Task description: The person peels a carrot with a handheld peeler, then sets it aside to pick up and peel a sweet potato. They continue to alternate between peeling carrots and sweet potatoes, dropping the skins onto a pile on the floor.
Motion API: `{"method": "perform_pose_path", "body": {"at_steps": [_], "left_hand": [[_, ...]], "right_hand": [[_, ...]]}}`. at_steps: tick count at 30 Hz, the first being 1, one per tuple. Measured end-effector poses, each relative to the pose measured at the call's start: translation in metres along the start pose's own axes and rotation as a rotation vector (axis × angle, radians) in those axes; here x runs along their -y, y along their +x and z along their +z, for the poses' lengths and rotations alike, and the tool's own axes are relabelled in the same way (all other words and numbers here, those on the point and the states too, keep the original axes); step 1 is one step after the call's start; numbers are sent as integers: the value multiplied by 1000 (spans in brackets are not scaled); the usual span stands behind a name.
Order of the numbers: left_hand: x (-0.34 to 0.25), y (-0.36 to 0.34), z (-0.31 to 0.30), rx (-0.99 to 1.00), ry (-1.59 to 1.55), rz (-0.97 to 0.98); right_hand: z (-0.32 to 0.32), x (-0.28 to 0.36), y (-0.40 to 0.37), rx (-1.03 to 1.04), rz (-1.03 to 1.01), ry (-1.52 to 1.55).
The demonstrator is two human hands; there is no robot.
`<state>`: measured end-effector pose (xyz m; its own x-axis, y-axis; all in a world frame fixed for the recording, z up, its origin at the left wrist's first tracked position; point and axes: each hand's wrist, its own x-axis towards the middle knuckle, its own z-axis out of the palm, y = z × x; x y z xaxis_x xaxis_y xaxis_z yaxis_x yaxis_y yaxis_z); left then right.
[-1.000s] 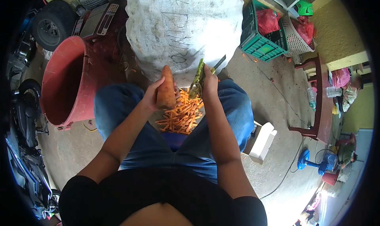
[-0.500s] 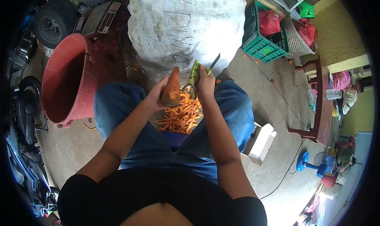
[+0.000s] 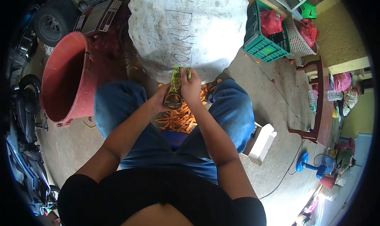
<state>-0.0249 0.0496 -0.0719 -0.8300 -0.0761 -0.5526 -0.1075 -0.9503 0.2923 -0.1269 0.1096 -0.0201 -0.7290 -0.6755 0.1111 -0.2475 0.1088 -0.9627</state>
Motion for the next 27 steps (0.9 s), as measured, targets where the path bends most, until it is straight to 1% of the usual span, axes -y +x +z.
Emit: {"method": "perform_pose_path", "body": {"at_steps": [2, 3, 4, 5, 8, 11, 12, 13, 14, 15, 16, 17, 18, 19, 20, 22, 23, 24, 25, 26, 27], "left_hand": [[1, -1, 5, -83, -21, -5], [1, -3, 9, -83, -21, -6], [0, -7, 15, -143, -34, -1], [0, -9, 18, -202, -47, 4], [-1, -6, 12, -181, 23, 5], [-5, -14, 24, -212, 85, 23], [-3, -15, 26, -212, 82, 24], [2, -18, 27, -184, 150, -33], [6, -21, 28, -156, 221, -89], [8, -29, 35, -150, 334, -153], [2, -38, 46, -149, 335, -156], [-3, -49, 57, -106, 401, -189], [-7, -54, 62, -60, 469, -224], [-12, -53, 52, 143, 344, -221], [-13, -45, 41, 149, 347, -218], [-14, -31, 26, -2, 128, -49], [-15, -27, 25, -44, 123, 20], [-15, -24, 24, -49, 118, 22], [-15, -19, 21, -16, 70, 51], [-15, -17, 19, 17, 24, 79], [-15, -16, 18, 16, 26, 80]], "right_hand": [[2, 5, -3, -26, -22, -25], [2, 9, -3, -27, -18, -88], [1, 11, -4, -27, -14, -151], [1, 9, -3, -26, -12, -152], [1, -1, 1, -83, 5, -237], [-2, -16, 7, -110, -52, -263], [-6, -30, 14, -162, -105, -385], [-12, -32, 22, -215, -160, -505], [-27, -32, 37, -308, 12, -540], [-40, -39, 51, -378, 86, -445], [-53, -39, 61, -476, 66, -603], [-63, -49, 68, -592, 61, -558], [-72, -54, 72, -619, 86, -485], [-77, -60, 72, -644, 71, -434], [-80, -64, 72, -666, 50, -382], [-66, -38, 60, -545, 114, -212], [-57, -34, 52, -480, 160, -92], [-43, -28, 43, -436, 137, 212], [-35, -35, 35, -321, 209, 209], [-25, -1, 21, -222, 180, 211], [-13, -9, 16, -169, 132, 168]]}}
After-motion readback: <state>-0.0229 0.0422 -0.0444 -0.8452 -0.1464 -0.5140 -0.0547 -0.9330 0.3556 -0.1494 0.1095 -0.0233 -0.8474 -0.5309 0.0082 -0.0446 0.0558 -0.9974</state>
